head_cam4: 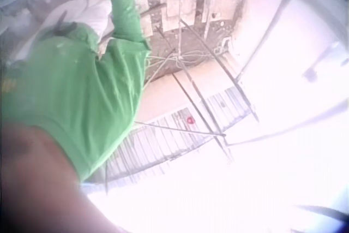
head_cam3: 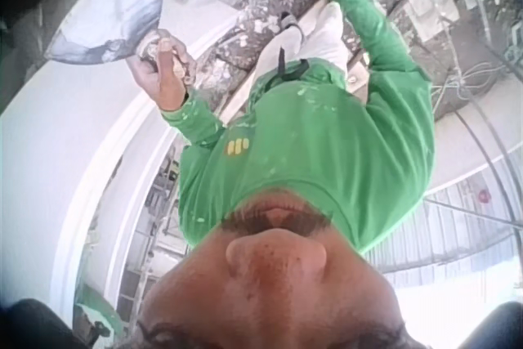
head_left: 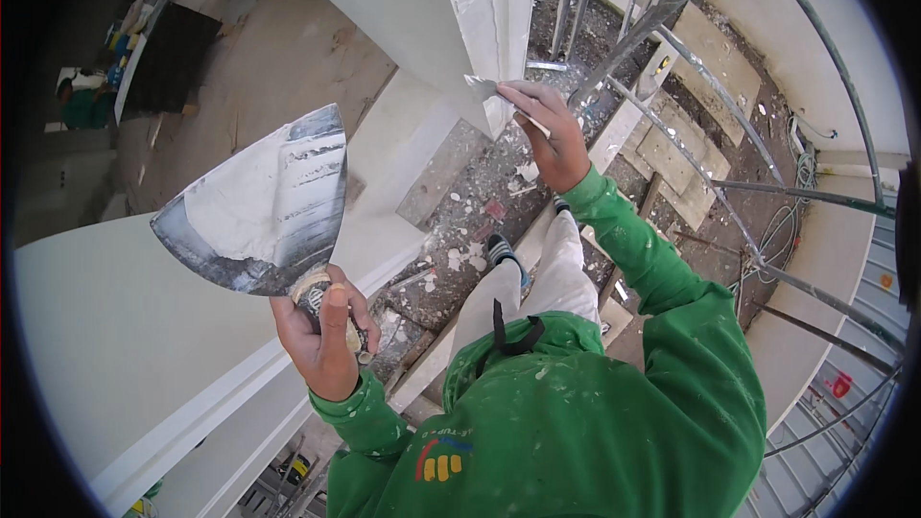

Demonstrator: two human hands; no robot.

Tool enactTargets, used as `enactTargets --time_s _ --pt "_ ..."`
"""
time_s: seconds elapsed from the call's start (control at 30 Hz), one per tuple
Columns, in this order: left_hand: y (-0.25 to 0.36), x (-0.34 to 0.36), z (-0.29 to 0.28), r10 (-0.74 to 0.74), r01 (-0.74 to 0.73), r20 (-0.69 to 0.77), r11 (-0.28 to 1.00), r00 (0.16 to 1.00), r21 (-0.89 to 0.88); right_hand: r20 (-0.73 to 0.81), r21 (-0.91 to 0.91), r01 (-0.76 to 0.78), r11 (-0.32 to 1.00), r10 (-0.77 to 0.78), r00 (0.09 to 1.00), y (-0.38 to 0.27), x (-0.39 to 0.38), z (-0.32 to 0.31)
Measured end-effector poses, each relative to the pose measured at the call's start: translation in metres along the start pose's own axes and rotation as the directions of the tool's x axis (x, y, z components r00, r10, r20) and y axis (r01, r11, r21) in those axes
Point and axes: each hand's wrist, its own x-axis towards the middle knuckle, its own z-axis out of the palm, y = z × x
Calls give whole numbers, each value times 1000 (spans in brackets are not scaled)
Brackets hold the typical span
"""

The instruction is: The person scoops white plaster from a board onto a hawk using a trowel. They then apply the plaster to a white wall and smooth it with the trowel. The person repeats this process, moving along the wall to cover different sections.

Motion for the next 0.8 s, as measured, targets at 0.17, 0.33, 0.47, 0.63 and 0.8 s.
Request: enactTargets --time_s 0.17,0.33,0.47,0.63,0.8 --pt "-22 -5 -7 -51 50 16 996 999 78 -511 151 -297 943 332 793 97 10 77" --pt "-43 -27 -26 -174 177 -31 979 984 101 -641 157 -266 951 303 705 88 48 120" --pt "-54 -36 -32 -206 210 -75 976 976 57 -698 52 -334 941 273 662 76 68 149" --pt "-58 -40 -28 -215 217 -76 976 974 22 -473 92 -231 969 247 846 61 12 150" --pt "-58 -36 -21 -241 241 -27 970 970 32 -610 99 -326 940 317 727 97 30 145"
